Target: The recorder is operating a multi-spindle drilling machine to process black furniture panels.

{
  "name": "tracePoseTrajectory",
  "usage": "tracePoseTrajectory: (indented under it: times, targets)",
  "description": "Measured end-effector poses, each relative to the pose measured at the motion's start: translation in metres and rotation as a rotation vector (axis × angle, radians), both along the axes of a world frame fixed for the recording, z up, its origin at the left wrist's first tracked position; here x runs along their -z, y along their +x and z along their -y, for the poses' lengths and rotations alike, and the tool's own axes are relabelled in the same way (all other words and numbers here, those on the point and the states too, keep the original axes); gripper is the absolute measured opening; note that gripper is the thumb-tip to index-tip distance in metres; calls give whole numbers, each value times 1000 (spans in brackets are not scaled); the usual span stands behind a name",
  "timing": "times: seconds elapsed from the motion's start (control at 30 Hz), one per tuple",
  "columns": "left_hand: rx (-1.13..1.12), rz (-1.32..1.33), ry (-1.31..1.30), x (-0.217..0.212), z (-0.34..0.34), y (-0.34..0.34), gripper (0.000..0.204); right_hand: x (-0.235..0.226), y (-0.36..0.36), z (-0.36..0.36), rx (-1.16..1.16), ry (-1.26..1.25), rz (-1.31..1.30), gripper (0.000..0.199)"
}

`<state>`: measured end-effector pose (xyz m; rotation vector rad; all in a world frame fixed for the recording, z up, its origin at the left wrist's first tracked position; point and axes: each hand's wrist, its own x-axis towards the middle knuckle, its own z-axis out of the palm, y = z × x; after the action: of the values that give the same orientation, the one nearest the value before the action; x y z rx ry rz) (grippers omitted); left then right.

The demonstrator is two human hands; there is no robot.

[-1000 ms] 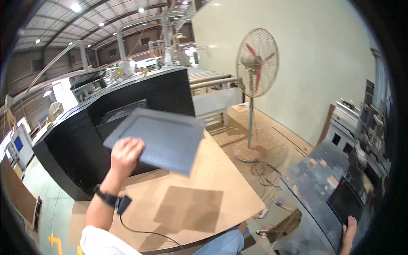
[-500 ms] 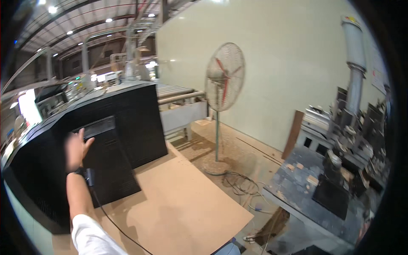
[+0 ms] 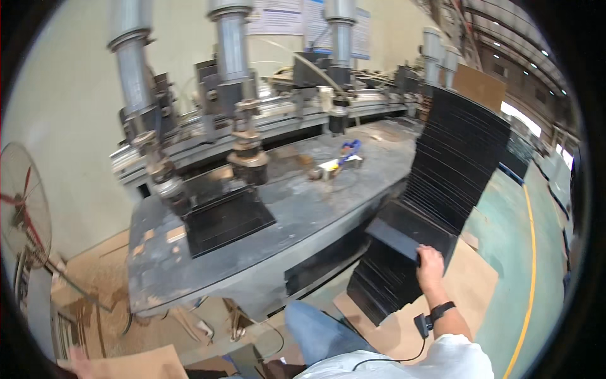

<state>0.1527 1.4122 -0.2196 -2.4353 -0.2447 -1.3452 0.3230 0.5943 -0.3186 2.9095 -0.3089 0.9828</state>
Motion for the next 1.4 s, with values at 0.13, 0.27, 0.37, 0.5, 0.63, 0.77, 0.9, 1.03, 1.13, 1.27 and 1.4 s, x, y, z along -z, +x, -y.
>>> tracePoseTrajectory:
  times: [0.13, 0.27, 0.37, 0.5, 0.63, 0.77, 0.9, 1.03, 1.13, 1.27, 1.4]
  targets:
    - [598, -533, -418, 39, 182, 225, 47, -15, -8, -50, -257, -13, 29, 40]
    - [518, -730, -459, 95, 258, 353, 78, -61, 18, -97, -570, 39, 114, 41]
    - [374, -569, -385, 109, 291, 366, 88, -81, 57, -126, -765, 120, 103, 40]
    - [501, -543, -227, 84, 302, 321, 66, -85, 124, -174, -970, 1, 154, 39]
    - [584, -547, -161, 94, 274, 224, 38, -54, 198, -234, -1099, -46, 102, 40]
    - [553, -490, -34, 69, 224, 98, 30, -19, 248, -276, -1185, -65, -12, 46]
    - [294, -519, 61, 6, 182, -21, 26, -9, 296, -305, -1242, -16, -203, 50]
    - [-200, -348, 197, -38, 142, -139, 23, -10, 310, -332, -1244, 104, -270, 48]
    - [-568, -231, 275, -84, 123, -215, 23, 15, 332, -314, -1200, 163, -289, 49]
    - [-881, -80, 278, -136, 62, -312, 25, -17, 304, -332, -1254, 774, -594, 40]
    - [-1151, -3, 123, -163, -1, -385, 25, -58, 256, -354, -1114, 9, -401, 42]
